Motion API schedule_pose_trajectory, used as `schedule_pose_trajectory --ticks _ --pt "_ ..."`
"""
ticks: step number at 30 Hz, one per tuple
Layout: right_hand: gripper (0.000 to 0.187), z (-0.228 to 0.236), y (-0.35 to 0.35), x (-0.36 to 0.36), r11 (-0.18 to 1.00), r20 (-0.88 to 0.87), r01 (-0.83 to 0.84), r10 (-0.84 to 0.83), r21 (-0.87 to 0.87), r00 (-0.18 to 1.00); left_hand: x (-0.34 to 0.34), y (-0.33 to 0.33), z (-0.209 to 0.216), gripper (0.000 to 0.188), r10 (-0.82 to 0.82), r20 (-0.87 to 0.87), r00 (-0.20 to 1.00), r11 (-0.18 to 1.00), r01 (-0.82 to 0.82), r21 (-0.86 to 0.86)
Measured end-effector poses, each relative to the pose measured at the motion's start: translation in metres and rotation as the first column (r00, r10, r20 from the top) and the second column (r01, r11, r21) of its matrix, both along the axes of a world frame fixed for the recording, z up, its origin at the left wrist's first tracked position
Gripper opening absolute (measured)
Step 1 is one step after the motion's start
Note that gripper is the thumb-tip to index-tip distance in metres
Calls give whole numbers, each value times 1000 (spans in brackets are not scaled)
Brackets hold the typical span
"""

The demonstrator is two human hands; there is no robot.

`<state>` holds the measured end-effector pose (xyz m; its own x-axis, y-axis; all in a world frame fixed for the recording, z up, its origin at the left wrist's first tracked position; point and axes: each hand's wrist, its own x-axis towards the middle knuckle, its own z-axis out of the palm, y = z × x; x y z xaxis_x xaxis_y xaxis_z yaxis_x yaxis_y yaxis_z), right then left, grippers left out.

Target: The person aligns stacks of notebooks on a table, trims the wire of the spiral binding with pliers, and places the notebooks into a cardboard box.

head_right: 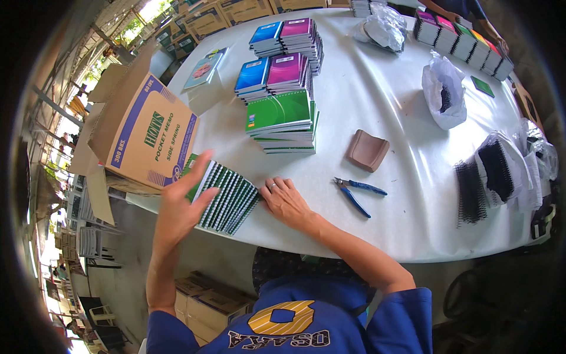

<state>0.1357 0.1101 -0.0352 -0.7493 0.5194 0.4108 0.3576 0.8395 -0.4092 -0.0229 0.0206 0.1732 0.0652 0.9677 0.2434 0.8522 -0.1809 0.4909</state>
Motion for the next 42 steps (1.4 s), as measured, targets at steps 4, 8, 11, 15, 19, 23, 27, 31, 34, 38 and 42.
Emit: schedule_pose_trajectory --ticks 4,8,11,15,19,23,27,31,34,38,42 --pt "19 3 -12 40 979 141 75 -103 191 985 -27 -52 -16 51 227 396 890 914 -335 229" --pt "16 2 -11 49 962 204 53 -110 267 973 -49 -81 -52 43 320 603 731 747 -586 314" --pt "17 9 1 34 976 152 111 -140 186 978 -56 -100 -86 42 374 645 666 714 -651 259" --pt "15 7 18 19 937 168 -8 -54 349 984 -48 -111 -106 43 446 613 653 684 -690 237" --pt "13 5 17 28 921 241 7 -110 391 964 -41 -114 -127 47 487 635 600 695 -706 134" --pt "18 38 30 70 991 240 90 -110 94 965 -52 -131 -188 55 515 509 690 753 -648 116" --pt "21 96 101 171 839 25 527 -535 136 845 -44 -134 -219 70 585 359 727 755 -650 88" --pt "19 144 213 284 535 9 814 -837 228 548 -29 -114 -231 82 612 305 729 762 -648 19" --pt "37 152 283 327 362 40 914 -932 183 361 5 -99 -197 90 651 372 662 728 -684 -56" --pt "39 129 338 345 372 186 879 -926 300 329 -29 -112 -252 88 620 349 703 740 -672 40" --pt "32 127 344 351 477 283 836 -869 272 405 -13 -101 -245 80 795 116 595 602 -798 -31"
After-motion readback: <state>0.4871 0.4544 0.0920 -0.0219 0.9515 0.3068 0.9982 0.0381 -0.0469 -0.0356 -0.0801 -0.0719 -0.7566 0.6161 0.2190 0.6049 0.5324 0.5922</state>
